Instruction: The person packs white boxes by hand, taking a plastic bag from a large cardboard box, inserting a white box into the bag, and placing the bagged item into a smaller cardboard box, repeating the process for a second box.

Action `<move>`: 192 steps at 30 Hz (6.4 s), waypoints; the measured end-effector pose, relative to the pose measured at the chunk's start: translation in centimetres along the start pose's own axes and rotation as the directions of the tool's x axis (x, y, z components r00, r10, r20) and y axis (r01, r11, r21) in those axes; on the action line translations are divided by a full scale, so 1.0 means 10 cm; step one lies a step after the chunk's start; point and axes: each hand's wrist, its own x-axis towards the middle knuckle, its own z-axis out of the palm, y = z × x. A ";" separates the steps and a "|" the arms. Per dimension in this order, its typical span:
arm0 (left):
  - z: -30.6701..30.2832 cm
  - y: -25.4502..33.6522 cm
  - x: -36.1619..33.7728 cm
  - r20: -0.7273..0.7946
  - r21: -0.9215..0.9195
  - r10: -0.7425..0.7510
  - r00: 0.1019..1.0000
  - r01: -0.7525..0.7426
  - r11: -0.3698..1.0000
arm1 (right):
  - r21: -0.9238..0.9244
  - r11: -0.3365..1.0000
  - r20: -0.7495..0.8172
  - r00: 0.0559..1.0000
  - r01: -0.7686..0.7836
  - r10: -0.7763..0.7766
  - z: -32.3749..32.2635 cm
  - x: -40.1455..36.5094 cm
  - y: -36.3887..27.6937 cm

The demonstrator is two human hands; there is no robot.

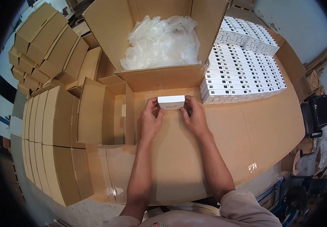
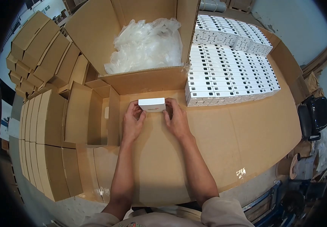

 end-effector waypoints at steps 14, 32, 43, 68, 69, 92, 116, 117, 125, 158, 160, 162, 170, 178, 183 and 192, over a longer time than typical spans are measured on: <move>0.06 0.09 -0.05 -0.143 -0.117 0.107 0.984 -0.124 0.985 | -0.024 0.996 0.012 0.996 0.084 -0.083 -0.12 -0.01 0.04; -0.21 1.10 1.58 -0.039 0.507 0.362 0.931 -0.294 0.810 | 0.024 0.999 0.036 0.999 0.039 -0.040 -0.17 0.00 0.06; -0.15 0.94 1.84 -0.026 0.671 0.046 0.999 -0.017 0.741 | -0.007 0.996 0.031 0.995 0.090 -0.090 -0.15 0.00 0.21; -0.32 0.76 1.89 -0.407 0.054 0.270 0.872 -0.272 0.961 | 0.000 0.998 0.032 0.997 0.067 -0.067 -0.19 -0.03 0.15; -0.34 0.71 1.93 -0.390 0.072 0.277 0.878 -0.270 0.960 | 0.002 0.998 0.031 0.997 0.067 -0.067 -0.19 -0.03 0.14; 0.22 0.06 -0.49 -0.053 -0.221 -0.033 0.998 0.020 0.975 | 0.159 0.925 -0.011 0.937 0.346 -0.349 -0.26 -0.18 -0.43; 0.22 -0.01 -0.36 -0.184 -0.382 0.054 0.981 -0.123 0.916 | 0.453 0.885 -0.066 0.994 0.106 -0.085 -0.03 -0.14 -0.27; 0.21 0.01 -0.38 -0.182 -0.375 0.027 0.983 -0.095 0.922 | 0.511 0.854 -0.082 0.994 0.099 -0.066 -0.01 -0.14 -0.29; 0.16 0.01 -0.33 -0.256 -0.170 0.053 0.965 -0.099 0.980 | 0.507 0.855 -0.196 0.980 0.113 -0.013 -0.03 -0.08 -0.09; 0.18 0.00 -0.25 -0.452 -0.207 0.047 0.891 -0.156 0.966 | 0.474 0.877 0.098 0.994 -0.081 0.039 -0.20 -0.14 -0.32; 0.17 0.10 -0.26 -0.457 -0.193 0.045 0.888 -0.148 0.970 | 0.499 0.864 0.087 0.996 -0.073 0.034 -0.18 -0.18 -0.29; 0.16 0.10 -0.29 -0.450 -0.181 0.042 0.892 -0.138 0.974 | 0.501 0.863 0.085 0.996 -0.064 0.025 -0.18 -0.17 -0.27; 0.15 -0.03 -0.25 -0.440 -0.366 -0.019 0.898 -0.160 0.917 | 0.526 0.844 0.220 0.975 -0.107 -0.013 -0.12 -0.24 -0.43; 0.09 0.07 -0.23 -0.468 -0.444 0.092 0.879 -0.324 0.835 | 0.376 0.921 0.292 0.956 -0.107 -0.008 -0.31 -0.12 -0.29; 0.02 0.19 -0.27 -0.326 -0.045 0.357 0.876 -0.391 0.919 | 0.407 0.907 0.353 0.934 -0.109 -0.047 -0.37 -0.17 -0.31; 0.11 0.02 -0.33 -0.446 0.002 0.281 0.850 -0.313 0.950 | 0.542 0.832 0.298 0.953 -0.118 -0.059 -0.34 -0.17 -0.34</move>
